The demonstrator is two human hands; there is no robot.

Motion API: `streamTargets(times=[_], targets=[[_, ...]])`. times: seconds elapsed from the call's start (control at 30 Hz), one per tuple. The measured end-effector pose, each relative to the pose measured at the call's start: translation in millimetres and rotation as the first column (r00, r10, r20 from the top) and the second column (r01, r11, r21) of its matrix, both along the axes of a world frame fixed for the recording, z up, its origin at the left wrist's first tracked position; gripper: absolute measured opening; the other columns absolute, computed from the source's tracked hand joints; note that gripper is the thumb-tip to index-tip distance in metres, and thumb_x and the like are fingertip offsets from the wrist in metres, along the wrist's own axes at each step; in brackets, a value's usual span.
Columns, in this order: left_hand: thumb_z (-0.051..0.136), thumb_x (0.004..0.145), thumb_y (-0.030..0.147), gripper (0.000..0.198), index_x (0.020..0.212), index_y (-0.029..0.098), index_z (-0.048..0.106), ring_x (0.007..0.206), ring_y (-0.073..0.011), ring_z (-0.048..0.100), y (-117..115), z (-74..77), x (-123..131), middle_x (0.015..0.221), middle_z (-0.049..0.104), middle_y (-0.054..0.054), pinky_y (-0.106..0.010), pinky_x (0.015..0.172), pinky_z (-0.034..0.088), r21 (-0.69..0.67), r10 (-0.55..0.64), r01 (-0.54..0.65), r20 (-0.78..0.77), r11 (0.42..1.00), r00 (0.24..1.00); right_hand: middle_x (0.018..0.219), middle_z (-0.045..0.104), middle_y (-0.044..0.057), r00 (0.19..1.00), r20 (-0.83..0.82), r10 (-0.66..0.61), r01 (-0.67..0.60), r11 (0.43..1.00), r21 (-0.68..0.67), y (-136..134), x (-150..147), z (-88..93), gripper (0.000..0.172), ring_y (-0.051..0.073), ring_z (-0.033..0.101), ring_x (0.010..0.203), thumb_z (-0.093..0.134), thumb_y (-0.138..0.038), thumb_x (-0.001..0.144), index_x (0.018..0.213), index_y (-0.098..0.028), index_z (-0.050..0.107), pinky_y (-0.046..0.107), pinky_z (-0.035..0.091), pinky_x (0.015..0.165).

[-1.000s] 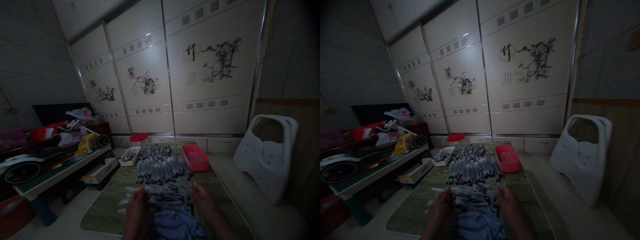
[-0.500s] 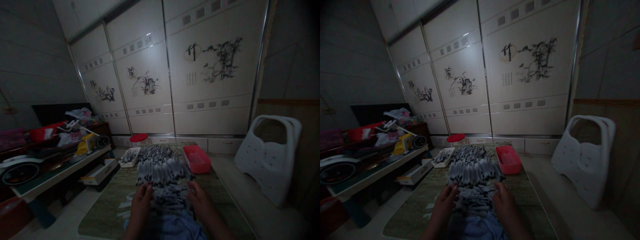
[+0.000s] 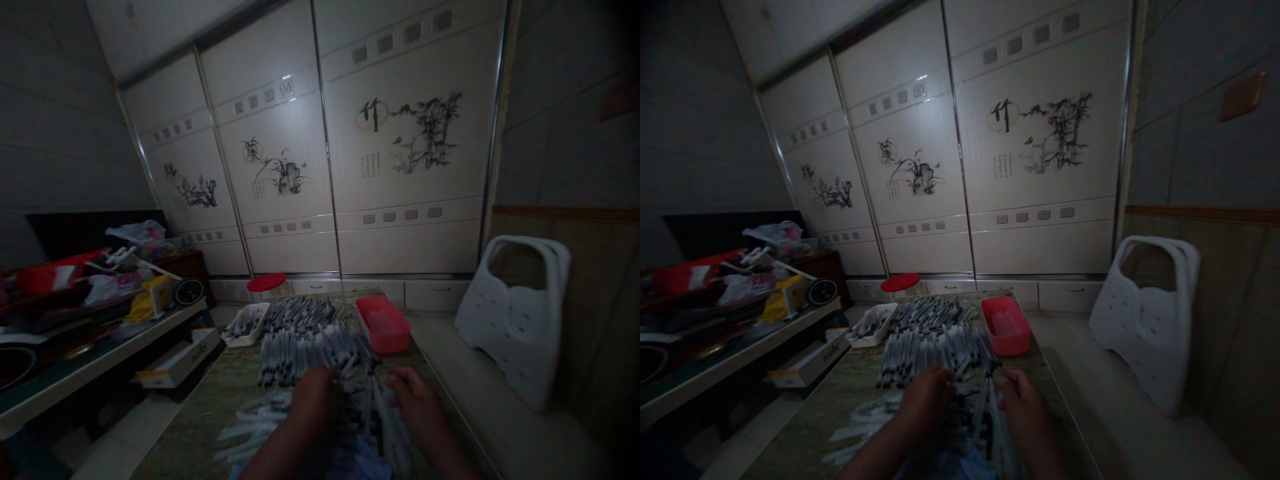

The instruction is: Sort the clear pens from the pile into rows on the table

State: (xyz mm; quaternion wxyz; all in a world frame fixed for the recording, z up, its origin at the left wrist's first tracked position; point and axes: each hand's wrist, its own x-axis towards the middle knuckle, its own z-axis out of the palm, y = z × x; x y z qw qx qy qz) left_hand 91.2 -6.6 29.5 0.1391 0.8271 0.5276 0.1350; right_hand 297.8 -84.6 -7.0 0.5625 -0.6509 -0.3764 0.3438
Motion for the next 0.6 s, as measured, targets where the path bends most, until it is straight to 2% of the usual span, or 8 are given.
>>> streamTargets(times=[0.1, 0.27, 0.47, 0.6], targets=[[0.057, 0.082, 0.026, 0.025, 0.099, 0.027, 0.075, 0.108, -0.0308, 0.06, 7.3, 3.5, 12.3, 0.106, 0.071, -0.011, -0.039, 0.088, 0.044, 0.023, -0.071, 0.074, -0.122, 0.997, 0.99, 0.072, 0.069, 0.001, 1.0, -0.005, -0.01, 0.01, 1.0, 0.004, -2.4, -0.4, 4.1, 0.039, 0.023, 0.068, 0.066, 0.052, -0.051, 0.08, 0.1, -0.019, 0.064, 0.03, 0.046, 0.057], [0.05, 0.089, 0.03, 0.026, 0.093, 0.025, 0.075, 0.105, -0.0307, 0.06, 14.8, -0.6, 19.6, 0.105, 0.07, -0.012, -0.041, 0.087, 0.044, 0.022, -0.155, 0.165, -0.237, 0.986, 0.959, 0.083, 0.07, 0.005, 1.0, -0.011, -0.024, 0.025, 0.999, 0.034, -3.9, 0.6, 6.3, 0.039, 0.022, 0.067, 0.068, 0.051, -0.051, 0.08, 0.097, -0.018, 0.063, 0.031, 0.05, 0.062], [0.04, 0.097, 0.04, 0.036, 0.102, 0.026, 0.073, 0.106, -0.0266, 0.061, 23.7, -7.4, 19.5, 0.112, 0.069, -0.009, -0.038, 0.088, 0.045, 0.031, -0.149, 0.164, -0.281, 0.986, 0.948, 0.085, 0.07, 0.005, 1.0, -0.021, -0.022, 0.023, 0.999, 0.047, -3.6, 2.6, 5.5, 0.037, 0.021, 0.067, 0.069, 0.05, -0.049, 0.08, 0.097, -0.018, 0.063, 0.031, 0.051, 0.064], [0.037, 0.1, 0.046, 0.044, 0.098, 0.023, 0.074, 0.103, -0.0264, 0.063, 34.6, -8.3, 22.1, 0.11, 0.069, -0.011, -0.041, 0.088, 0.046, 0.043, -0.134, 0.155, -0.312, 0.987, 0.941, 0.085, 0.071, 0.006, 0.999, -0.027, -0.035, 0.036, 0.998, 0.042, -4.0, 2.4, 5.6, 0.039, 0.022, 0.067, 0.068, 0.05, -0.05, 0.08, 0.097, -0.018, 0.064, 0.031, 0.05, 0.061]])
